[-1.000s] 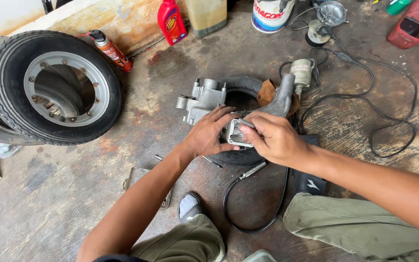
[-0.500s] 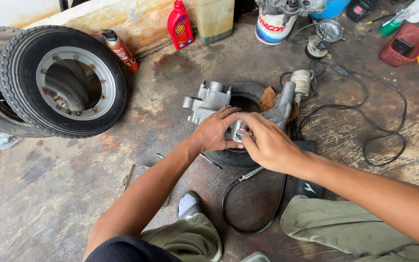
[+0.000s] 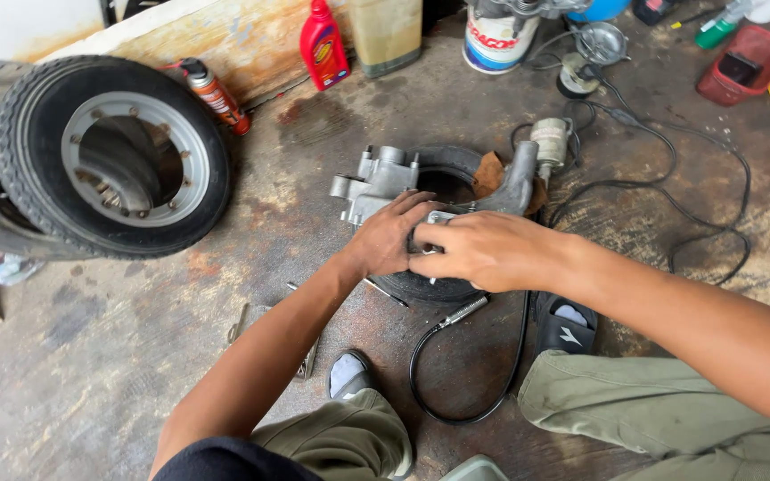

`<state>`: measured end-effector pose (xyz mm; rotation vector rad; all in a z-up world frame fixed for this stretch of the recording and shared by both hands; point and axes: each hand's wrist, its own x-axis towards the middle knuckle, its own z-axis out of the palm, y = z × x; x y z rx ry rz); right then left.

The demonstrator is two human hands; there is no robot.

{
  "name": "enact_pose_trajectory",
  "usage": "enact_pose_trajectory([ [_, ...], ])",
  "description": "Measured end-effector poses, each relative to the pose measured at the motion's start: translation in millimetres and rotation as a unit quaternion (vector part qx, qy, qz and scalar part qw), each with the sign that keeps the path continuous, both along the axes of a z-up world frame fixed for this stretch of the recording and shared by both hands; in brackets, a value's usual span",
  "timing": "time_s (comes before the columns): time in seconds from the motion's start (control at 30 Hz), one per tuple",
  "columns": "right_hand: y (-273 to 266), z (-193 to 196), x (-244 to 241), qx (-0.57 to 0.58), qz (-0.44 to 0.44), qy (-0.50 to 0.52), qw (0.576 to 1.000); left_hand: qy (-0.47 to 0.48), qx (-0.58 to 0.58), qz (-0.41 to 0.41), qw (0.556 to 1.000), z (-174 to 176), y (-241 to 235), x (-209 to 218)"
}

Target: Repairing a motorcycle engine component by using an Allen wrench to work on bolts

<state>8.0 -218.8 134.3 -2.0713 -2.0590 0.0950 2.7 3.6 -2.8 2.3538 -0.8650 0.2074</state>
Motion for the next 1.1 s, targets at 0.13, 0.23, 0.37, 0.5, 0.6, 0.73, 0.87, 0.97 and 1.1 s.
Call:
enact_pose_trajectory([
  [0.13, -4.8, -2.5, 2.1, 0.028, 0.0, 0.042, 0.999, -0.017, -0.003, -0.007, 1.0, -13.4, 0.3, 6.2],
  [0.23, -9.5, 0.0, 7.4, 0.068, -0.013, 0.104, 0.992, -0.038, -0.016, -0.009, 0.999, -1.2, -3.3, 2.9],
  [0.37, -12.9, -32.2, 21.4, 0.12, -0.058, 0.203, 0.97, 0.036, -0.01, 0.002, 0.999, 3.1, -2.1, 0.0],
  [0.5, -17.1, -29.8, 14.6, 0.142, -0.073, 0.226, 0.961, 0.07, -0.01, 0.009, 0.997, 8.2, -3.9, -0.8],
  [0.6, -19.7, -29.4, 8.9, 0.174, -0.047, 0.202, 0.963, 0.062, 0.005, 0.015, 0.998, -2.5, -1.1, 1.0],
  [0.73, -24.4, -18.8, 4.7, 0.174, -0.052, 0.19, 0.965, 0.064, 0.005, 0.018, 0.998, 9.6, -4.5, -0.8],
  [0.87, -26.8, -17.9, 8.0, 0.173, -0.058, 0.188, 0.965, 0.071, -0.006, 0.016, 0.997, 15.0, -5.9, -2.8],
  [0.97, -25.3, -19.7, 6.7, 0.174, -0.066, 0.155, 0.97, 0.082, -0.002, 0.021, 0.996, 15.9, -6.2, -4.0],
  [1.1, -21.7, -18.7, 4.2, 0.173, -0.065, 0.12, 0.975, 0.099, 0.005, 0.026, 0.995, 21.5, -6.8, -3.5],
])
